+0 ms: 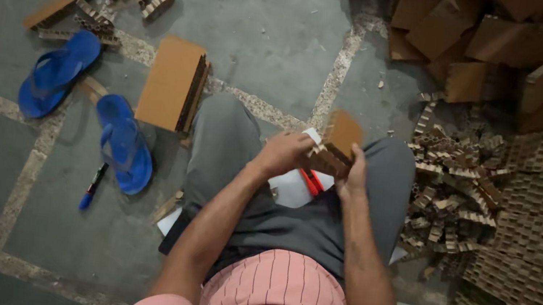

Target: The person assembles cardboard packaging by folding flat cardboard sheets and inserting corrugated cardboard buffers. They use a red cutter to make precise slits in the cardboard pieces and stack the assembled components on the floor.

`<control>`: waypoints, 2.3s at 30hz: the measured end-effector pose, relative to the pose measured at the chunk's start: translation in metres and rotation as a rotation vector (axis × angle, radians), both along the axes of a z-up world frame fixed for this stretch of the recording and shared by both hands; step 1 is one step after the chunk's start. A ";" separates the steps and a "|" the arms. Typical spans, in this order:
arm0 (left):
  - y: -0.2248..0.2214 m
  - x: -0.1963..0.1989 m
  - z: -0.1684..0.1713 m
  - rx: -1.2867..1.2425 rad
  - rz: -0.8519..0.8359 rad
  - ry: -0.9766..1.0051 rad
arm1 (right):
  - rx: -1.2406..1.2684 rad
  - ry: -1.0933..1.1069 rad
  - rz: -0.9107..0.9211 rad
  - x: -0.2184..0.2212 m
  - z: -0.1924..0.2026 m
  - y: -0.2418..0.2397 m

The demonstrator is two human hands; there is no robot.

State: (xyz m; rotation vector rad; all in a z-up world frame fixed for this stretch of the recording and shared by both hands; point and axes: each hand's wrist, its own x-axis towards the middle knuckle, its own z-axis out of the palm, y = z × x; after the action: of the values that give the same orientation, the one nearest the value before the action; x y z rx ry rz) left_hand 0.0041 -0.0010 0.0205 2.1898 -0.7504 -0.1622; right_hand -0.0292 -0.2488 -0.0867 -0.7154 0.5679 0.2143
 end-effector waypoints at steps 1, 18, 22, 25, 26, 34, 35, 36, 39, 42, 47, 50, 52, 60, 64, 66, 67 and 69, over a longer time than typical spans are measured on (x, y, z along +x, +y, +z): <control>-0.001 -0.002 0.000 0.028 -0.020 -0.077 | -0.028 0.032 0.029 0.003 -0.004 -0.002; 0.004 -0.003 -0.009 -0.057 -0.032 -0.181 | -1.436 -0.750 0.049 -0.011 0.066 0.065; -0.003 -0.004 -0.016 -0.036 -0.044 -0.136 | -1.087 -0.480 0.106 -0.013 0.017 0.051; -0.009 -0.005 -0.015 -0.047 -0.039 -0.151 | -1.068 -0.305 -0.037 -0.008 -0.021 0.030; -0.009 -0.006 -0.015 -0.053 -0.034 -0.164 | -1.141 -0.270 -0.113 -0.004 -0.028 0.019; -0.001 0.018 -0.028 -0.227 0.178 -0.088 | -1.877 -0.068 -0.288 0.017 0.098 -0.154; -0.005 0.020 -0.033 -0.290 0.177 -0.048 | -2.047 -0.100 -0.267 0.013 0.108 -0.158; -0.009 0.022 -0.038 -0.352 0.180 0.073 | -2.220 -0.129 -0.243 0.007 0.115 -0.164; -0.014 0.029 -0.050 -0.468 0.167 0.344 | -1.932 -0.275 0.003 0.008 0.080 -0.140; -0.013 0.027 -0.054 -0.399 0.100 0.204 | -0.950 0.019 0.252 0.027 0.008 -0.058; 0.002 0.015 -0.060 -0.433 0.108 0.198 | -0.600 0.030 0.344 0.035 -0.004 0.010; 0.005 0.014 -0.078 -0.206 0.291 0.519 | -0.637 -0.049 0.374 0.043 0.024 -0.001; 0.000 0.016 -0.090 -0.333 0.313 0.541 | -0.833 -0.112 0.539 0.071 0.040 -0.023; 0.001 0.029 -0.092 -0.659 0.430 0.389 | -0.624 -0.406 -0.533 0.187 0.255 -0.217; 0.030 0.039 -0.049 -0.752 0.648 0.462 | -0.989 -0.569 -0.382 0.179 0.212 -0.199; 0.066 0.047 -0.020 -0.431 0.694 0.013 | -1.182 -0.462 -0.137 0.148 0.120 -0.147; 0.087 0.051 -0.006 -0.299 0.739 -0.072 | -1.244 -0.409 -0.007 0.127 0.078 -0.116; 0.129 0.058 0.017 -0.035 0.891 -0.004 | -1.297 -0.432 0.272 0.077 0.019 -0.044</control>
State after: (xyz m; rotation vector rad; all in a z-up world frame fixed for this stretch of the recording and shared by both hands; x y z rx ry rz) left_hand 0.0619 0.1278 0.0376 2.2794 0.2616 0.3056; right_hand 0.0477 -0.2923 -0.0681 -2.0430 0.1226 -0.0987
